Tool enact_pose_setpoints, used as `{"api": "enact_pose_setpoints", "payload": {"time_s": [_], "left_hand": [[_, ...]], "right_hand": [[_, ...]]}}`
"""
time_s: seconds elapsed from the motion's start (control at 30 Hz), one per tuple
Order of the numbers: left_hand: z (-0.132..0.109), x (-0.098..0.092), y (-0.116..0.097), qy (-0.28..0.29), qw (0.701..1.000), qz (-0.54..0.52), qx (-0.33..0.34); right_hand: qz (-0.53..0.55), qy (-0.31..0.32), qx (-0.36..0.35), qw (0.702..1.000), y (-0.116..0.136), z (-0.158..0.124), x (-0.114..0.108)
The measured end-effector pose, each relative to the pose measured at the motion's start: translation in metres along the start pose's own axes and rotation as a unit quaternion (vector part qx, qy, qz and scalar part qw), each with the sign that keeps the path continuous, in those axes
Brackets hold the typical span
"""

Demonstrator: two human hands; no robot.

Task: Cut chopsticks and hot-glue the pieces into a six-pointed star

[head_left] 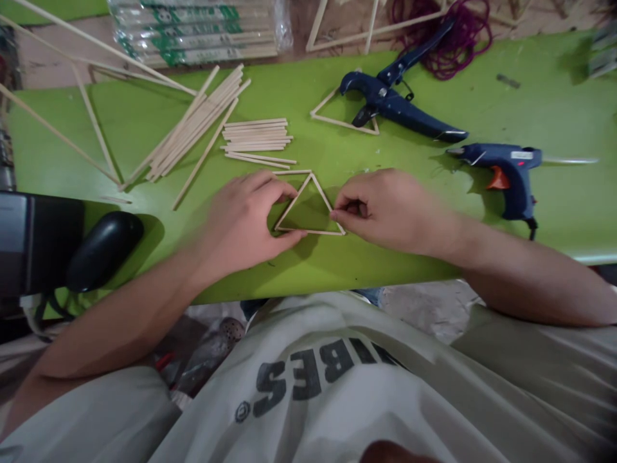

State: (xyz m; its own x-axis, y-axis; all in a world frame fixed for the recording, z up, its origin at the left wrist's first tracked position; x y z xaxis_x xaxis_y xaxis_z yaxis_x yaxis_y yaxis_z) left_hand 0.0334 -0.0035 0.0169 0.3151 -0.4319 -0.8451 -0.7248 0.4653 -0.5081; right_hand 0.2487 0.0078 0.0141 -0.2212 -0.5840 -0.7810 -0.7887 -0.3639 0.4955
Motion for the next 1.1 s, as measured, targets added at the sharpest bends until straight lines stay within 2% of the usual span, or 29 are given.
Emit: {"api": "enact_pose_setpoints", "payload": {"time_s": [0.4,0.5,0.67,1.1], "left_hand": [[0.001,0.001,0.001,0.004,1.0,0.005,-0.003],[0.0,0.001,0.0,0.009,1.0,0.008,0.001],[-0.001,0.002,0.003,0.021,1.0,0.012,-0.001],[-0.001,-0.001,0.005,0.03,0.999,-0.025,-0.002]], "right_hand": [[0.0,-0.008,-0.006,1.0,-0.001,0.001,0.003],[0.005,0.0,-0.044,0.999,-0.004,-0.002,-0.002],[-0.015,0.054,-0.107,0.993,-0.011,-0.011,-0.011],[-0.115,0.107,-0.073,0.985,-0.002,-0.021,-0.008]]}}
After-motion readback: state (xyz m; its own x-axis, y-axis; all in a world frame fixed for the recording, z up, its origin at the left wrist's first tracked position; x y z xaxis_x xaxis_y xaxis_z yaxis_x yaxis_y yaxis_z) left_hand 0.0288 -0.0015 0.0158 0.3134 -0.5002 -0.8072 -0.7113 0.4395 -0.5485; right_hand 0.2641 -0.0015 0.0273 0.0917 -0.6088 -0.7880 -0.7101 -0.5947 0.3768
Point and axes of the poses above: each hand's wrist, its own z-axis towards the middle knuckle, its own x-axis out of the palm, y = z × x, the point moved 8 cm from there along z, towards the middle knuckle, and after that the axes turned 9 degrees about y, right-handed, at the moved point
